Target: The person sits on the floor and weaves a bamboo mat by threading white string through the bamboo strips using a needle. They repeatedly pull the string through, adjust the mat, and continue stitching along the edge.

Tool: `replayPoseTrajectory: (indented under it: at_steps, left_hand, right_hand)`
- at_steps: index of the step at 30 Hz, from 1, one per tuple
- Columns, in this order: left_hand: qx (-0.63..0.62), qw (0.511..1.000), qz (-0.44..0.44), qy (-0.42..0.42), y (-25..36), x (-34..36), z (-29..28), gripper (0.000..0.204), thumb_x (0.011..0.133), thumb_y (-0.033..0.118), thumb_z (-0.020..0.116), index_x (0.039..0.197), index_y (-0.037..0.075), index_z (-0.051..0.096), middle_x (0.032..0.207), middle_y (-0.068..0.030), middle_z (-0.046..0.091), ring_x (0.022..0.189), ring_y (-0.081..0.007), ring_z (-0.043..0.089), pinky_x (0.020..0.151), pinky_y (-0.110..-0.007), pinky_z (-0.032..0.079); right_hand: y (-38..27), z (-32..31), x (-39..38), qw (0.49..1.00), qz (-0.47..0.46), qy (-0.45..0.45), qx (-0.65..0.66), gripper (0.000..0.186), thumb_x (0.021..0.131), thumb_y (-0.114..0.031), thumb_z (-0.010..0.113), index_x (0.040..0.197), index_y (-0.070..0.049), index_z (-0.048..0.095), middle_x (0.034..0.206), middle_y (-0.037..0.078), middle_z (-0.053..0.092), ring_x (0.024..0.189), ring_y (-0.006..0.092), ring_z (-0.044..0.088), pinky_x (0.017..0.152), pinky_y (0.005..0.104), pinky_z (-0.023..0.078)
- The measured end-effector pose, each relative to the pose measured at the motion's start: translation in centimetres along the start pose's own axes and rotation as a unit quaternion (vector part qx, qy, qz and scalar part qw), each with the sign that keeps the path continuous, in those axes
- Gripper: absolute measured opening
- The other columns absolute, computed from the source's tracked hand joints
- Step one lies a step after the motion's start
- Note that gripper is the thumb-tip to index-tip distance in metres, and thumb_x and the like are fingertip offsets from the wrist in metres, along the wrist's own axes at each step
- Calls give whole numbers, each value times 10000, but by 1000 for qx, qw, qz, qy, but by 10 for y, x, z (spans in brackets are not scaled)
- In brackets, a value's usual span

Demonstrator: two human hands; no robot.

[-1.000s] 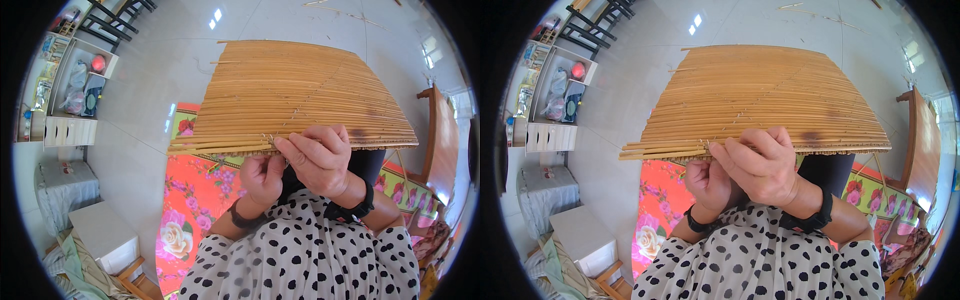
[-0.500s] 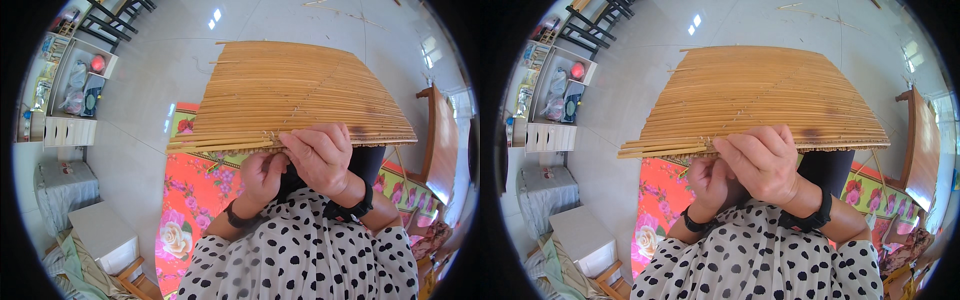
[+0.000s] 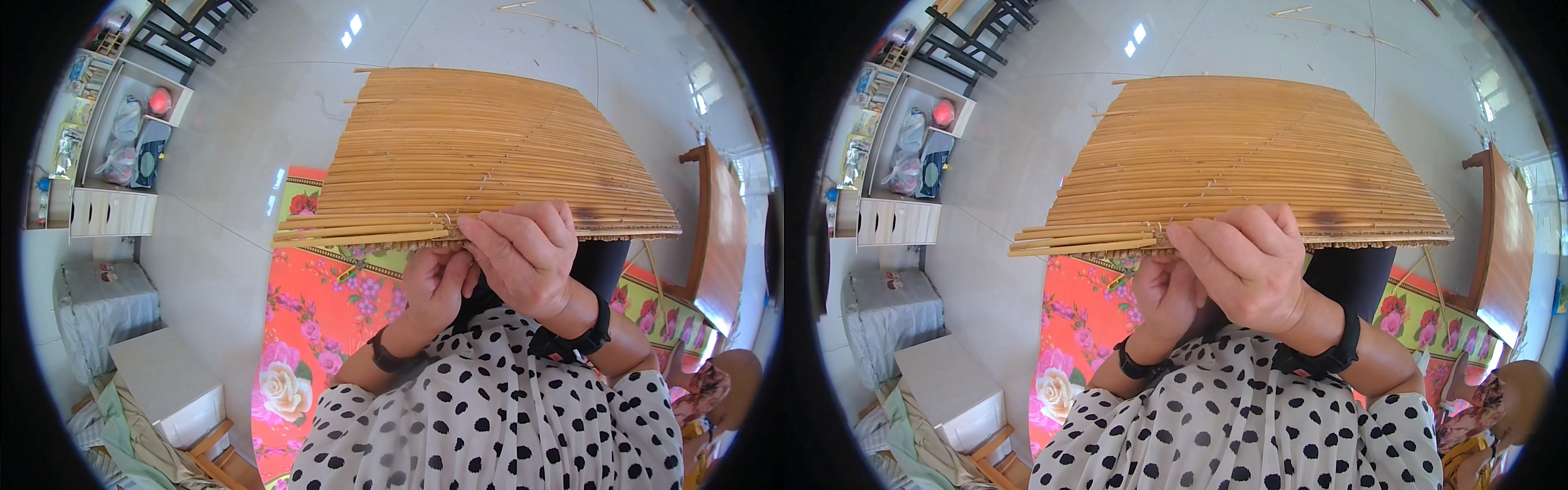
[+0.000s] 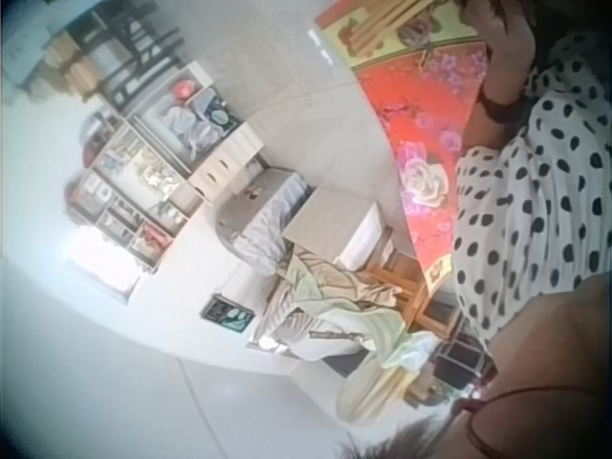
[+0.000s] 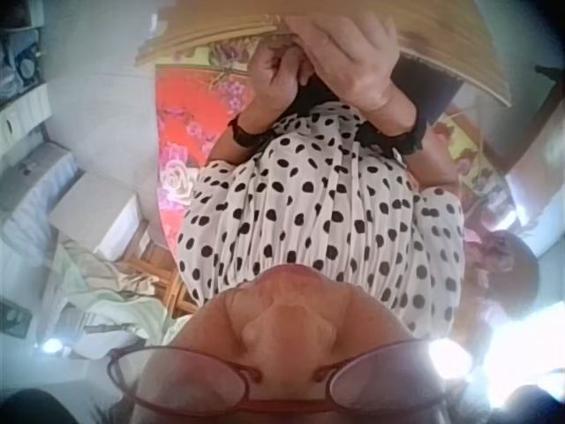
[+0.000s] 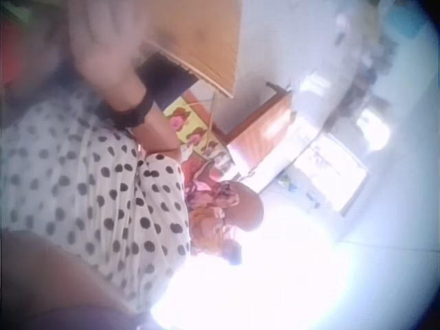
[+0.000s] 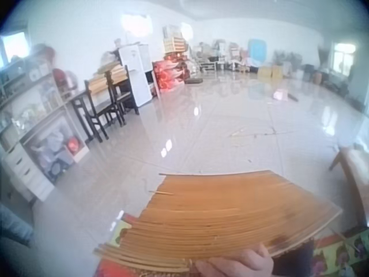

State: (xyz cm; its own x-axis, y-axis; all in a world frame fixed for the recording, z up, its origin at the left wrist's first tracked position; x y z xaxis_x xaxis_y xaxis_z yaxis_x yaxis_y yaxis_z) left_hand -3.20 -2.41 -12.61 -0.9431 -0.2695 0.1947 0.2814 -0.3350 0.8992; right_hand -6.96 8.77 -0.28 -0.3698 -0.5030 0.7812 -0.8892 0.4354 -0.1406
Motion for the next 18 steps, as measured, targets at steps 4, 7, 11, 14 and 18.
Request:
replayPoseTrajectory:
  at_steps: [4,7,11,14,18]
  left_hand:
    - [-34,999,-15,14,1,1,-1,113,1069,35,525,1086,-44,603,812,-82,645,537,-109,525,467,-240,408]
    - [-16,999,-35,14,2,4,-9,138,1070,56,536,1098,-45,626,841,-88,656,546,-115,534,479,-241,423]
    - [7,998,-66,-23,7,13,-8,129,1055,41,533,1046,-35,637,791,-78,661,566,-121,577,533,-240,473]
    - [9,995,-92,-41,9,12,-4,127,1043,21,527,1032,-35,641,780,-88,678,590,-141,623,557,-250,506]
    - [35,992,-103,-72,0,8,-5,136,1031,8,534,1081,-51,645,850,-117,706,618,-164,656,554,-269,518]
  right_hand:
    - [-2,1,-1,1000,-21,5,2,581,536,-194,658,1091,-58,763,1041,-18,675,793,155,605,655,316,394]
    - [-3,3,-6,1000,-19,-9,9,535,543,-124,749,1075,-87,786,1044,-19,670,811,177,605,665,329,415]
    - [0,3,-9,1000,-13,-22,15,531,536,-109,802,1068,-107,800,1044,-27,669,825,187,601,661,335,418]
    - [0,2,-11,1000,-21,-7,0,594,521,-181,688,1101,-78,768,1070,-37,650,817,147,610,676,318,400]
    - [-1,0,-15,1000,-29,-4,10,600,513,-189,705,1099,-74,768,1053,-37,645,815,146,613,668,316,399]
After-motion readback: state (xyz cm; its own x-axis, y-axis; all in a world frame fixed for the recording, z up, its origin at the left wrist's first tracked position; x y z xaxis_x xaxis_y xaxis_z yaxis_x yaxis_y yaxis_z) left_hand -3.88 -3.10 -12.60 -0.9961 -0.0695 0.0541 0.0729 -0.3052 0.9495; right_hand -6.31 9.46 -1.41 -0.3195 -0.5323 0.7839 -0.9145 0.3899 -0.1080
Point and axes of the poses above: each hand's wrist, its own x-axis towards the middle knuckle, its own z-axis out of the palm, y = z × x, the point moved 8 cm from there along x, towards the middle knuckle
